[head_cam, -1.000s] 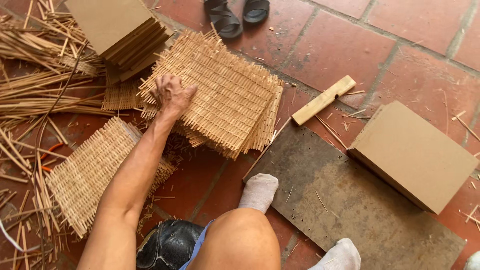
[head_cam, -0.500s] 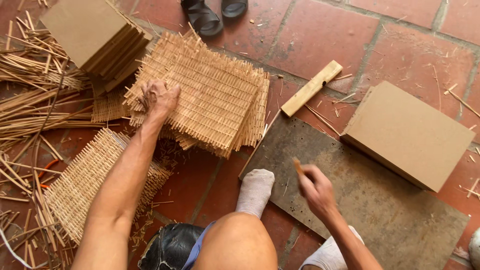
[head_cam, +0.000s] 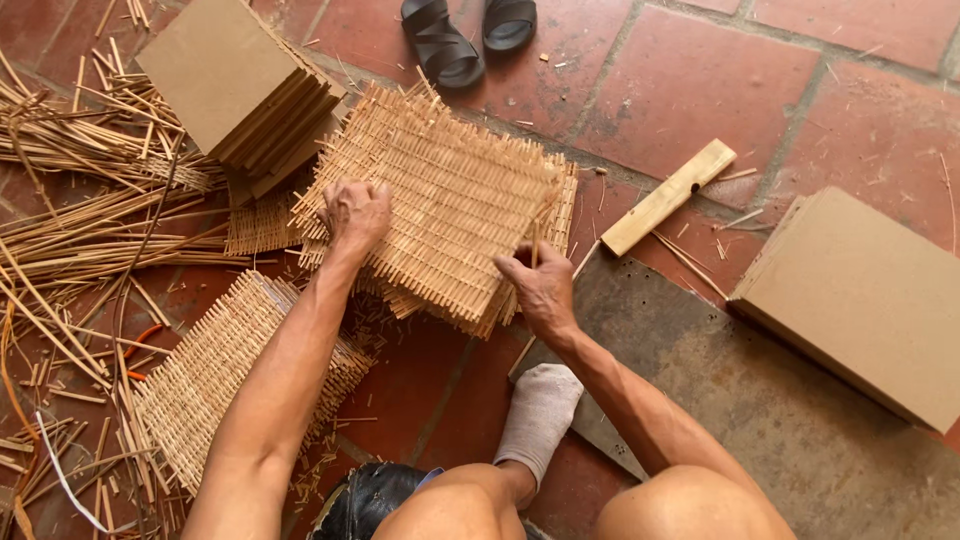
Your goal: The person applies glue to a cardboard sheet using a roller, places a woven bamboo mat on it, presses it down, and stacks the finished unit. The process is repeated with additional mats and cardboard sheets.
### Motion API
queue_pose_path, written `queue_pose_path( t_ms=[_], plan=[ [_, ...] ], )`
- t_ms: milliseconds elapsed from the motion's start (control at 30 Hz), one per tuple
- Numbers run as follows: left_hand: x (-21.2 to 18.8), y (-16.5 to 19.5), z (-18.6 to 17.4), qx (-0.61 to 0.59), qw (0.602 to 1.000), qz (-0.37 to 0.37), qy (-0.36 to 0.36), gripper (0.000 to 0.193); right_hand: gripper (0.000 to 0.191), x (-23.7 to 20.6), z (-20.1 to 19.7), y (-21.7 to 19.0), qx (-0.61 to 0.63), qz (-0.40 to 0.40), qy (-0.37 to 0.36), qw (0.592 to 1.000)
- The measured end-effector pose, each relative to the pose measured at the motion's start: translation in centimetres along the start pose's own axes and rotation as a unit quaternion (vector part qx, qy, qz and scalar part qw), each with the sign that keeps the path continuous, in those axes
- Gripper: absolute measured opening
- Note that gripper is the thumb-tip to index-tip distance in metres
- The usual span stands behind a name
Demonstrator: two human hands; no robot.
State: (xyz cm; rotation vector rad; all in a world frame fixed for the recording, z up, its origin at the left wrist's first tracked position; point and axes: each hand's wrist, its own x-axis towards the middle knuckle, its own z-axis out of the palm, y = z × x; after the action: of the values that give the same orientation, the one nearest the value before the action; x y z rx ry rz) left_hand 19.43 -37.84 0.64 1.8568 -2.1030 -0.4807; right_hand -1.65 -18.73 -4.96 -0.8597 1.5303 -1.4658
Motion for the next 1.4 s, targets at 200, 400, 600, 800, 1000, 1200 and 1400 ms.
queue_pose_path(
  t_ms=[200,400,600,800,1000,1200,1400],
  plan=[
    [-1.2,0.4,-3.4,-0.142,0.987,-0.073,0.012,0.03,0.028,-1.1,-1.4,-3.1,0.192,0.006,-0.026,0.981],
    [-11.3,2.6,-2.2,-0.451,0.881,0.025,-0.142,0.021,0.026,-11.2,-17.6,-3.0,0.175,0.09,0.04,0.98],
    [-23.7,5.6,9.9,-0.351,0.868,0.075,-0.342,0.027,0.027,-27.1,-27.2,4.5,-0.088,0.184,0.149,0.968],
    [-29.0,5.5,14.9,-0.08,0.919,0.31,-0.232,0.034,0.033,-34.8,-29.9,8.9,-0.313,0.092,0.243,0.914],
    [-33.2,9.1,18.6,-0.005,0.792,0.581,-0.185,0.039,0.047,-35.5,-34.0,7.5,-0.303,0.022,0.336,0.892],
    [-36.1,13.8,23.2,-0.006,0.708,0.669,-0.226,0.078,0.041,-31.0,-35.0,5.7,-0.182,-0.042,0.342,0.921],
    [-35.2,15.5,25.3,0.032,0.706,0.676,-0.209,0.081,0.03,-29.8,-36.0,6.7,-0.181,0.084,0.315,0.928]
  ],
)
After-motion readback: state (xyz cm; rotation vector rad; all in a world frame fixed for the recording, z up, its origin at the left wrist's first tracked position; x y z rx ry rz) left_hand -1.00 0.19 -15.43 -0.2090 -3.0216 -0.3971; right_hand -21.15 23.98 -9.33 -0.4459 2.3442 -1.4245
